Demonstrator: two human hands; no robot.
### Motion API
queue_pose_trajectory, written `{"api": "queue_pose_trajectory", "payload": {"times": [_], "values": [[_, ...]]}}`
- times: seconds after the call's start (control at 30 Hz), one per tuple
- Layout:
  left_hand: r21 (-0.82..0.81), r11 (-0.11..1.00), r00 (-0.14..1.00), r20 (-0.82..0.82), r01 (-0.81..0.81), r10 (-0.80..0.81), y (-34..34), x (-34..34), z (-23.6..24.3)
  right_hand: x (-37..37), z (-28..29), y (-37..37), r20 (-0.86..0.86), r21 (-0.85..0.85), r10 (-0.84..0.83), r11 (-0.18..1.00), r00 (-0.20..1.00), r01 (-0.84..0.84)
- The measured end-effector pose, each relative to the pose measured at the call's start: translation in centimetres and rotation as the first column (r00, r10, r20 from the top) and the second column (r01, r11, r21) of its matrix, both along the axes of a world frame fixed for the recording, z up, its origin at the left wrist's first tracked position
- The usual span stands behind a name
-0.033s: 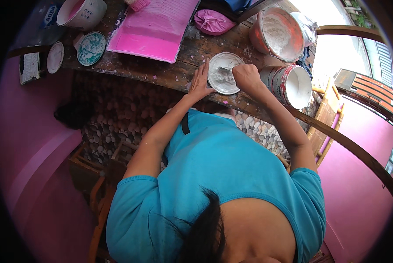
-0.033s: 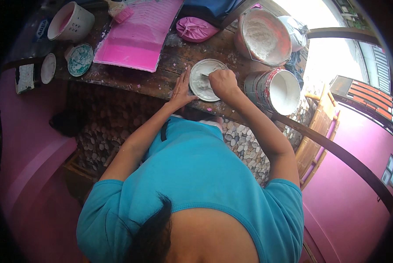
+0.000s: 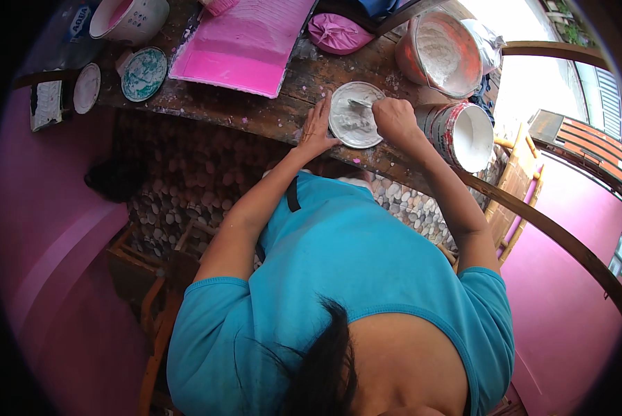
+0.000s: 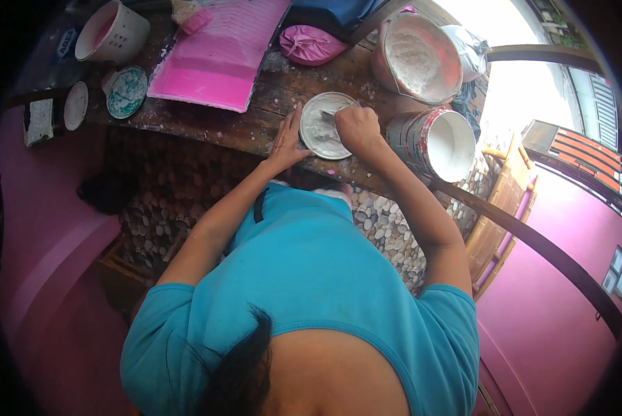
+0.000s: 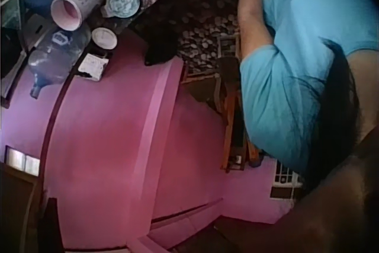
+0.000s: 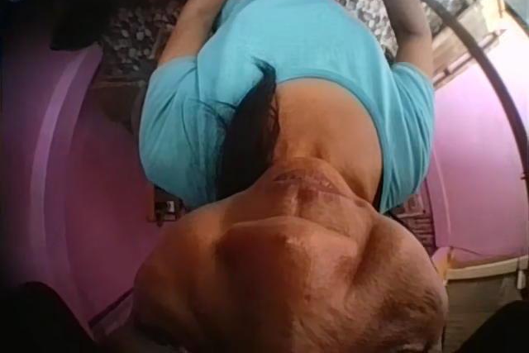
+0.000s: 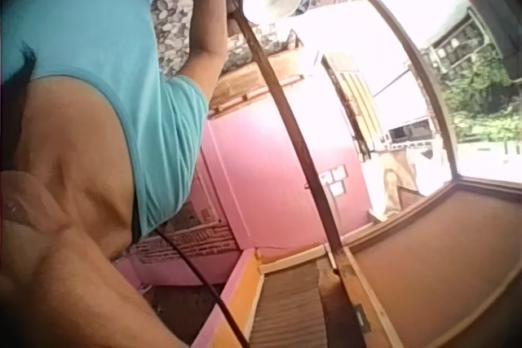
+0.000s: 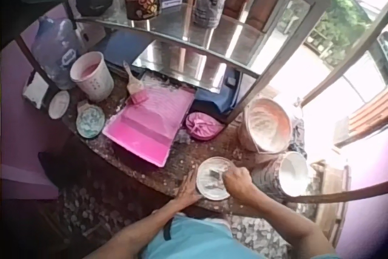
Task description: The person mixes a white substance in a small bowl using a metal tool. They add more white powder from a larger bucket and continue mixing until the mixture is combined.
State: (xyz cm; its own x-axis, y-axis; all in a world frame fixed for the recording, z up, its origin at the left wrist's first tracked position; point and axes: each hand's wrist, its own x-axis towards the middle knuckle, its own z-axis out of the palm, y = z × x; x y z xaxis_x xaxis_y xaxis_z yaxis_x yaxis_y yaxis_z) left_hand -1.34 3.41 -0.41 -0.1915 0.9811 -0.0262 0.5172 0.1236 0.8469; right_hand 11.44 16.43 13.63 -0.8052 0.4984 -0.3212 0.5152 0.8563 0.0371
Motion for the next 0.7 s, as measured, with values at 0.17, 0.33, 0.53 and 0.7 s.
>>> {"api": "queue_pose_trajectory", "payload": {"times": [0.17, 0.33, 0.53, 0.7], "values": [[-0.011, 1.0, 1.0, 0.02, -0.002, 0.002, 0.2, 0.1, 0.2, 0.7, -1.6, 1.7, -0.003, 0.077, -0.073, 0.994, 0.997, 0.073], [0.025, 1.0, 1.0, 0.017, -0.013, 0.013, 0.2, 0.0, 0.2, 1.2, -2.5, -0.2, 0.062, -0.023, -0.037, 0.999, 0.997, 0.039], [-0.016, 1.0, 0.999, 0.028, -0.019, 0.019, 0.0, 0.0, 0.2, 2.2, -0.2, 2.9, 0.064, -0.033, -0.144, 0.989, 0.987, 0.147], [-0.026, 0.999, 0.999, 0.041, 0.025, -0.024, 0.0, -0.1, 0.2, 2.7, -0.9, 5.1, 0.16, -0.054, -0.269, 0.958, 0.95, 0.281]]}}
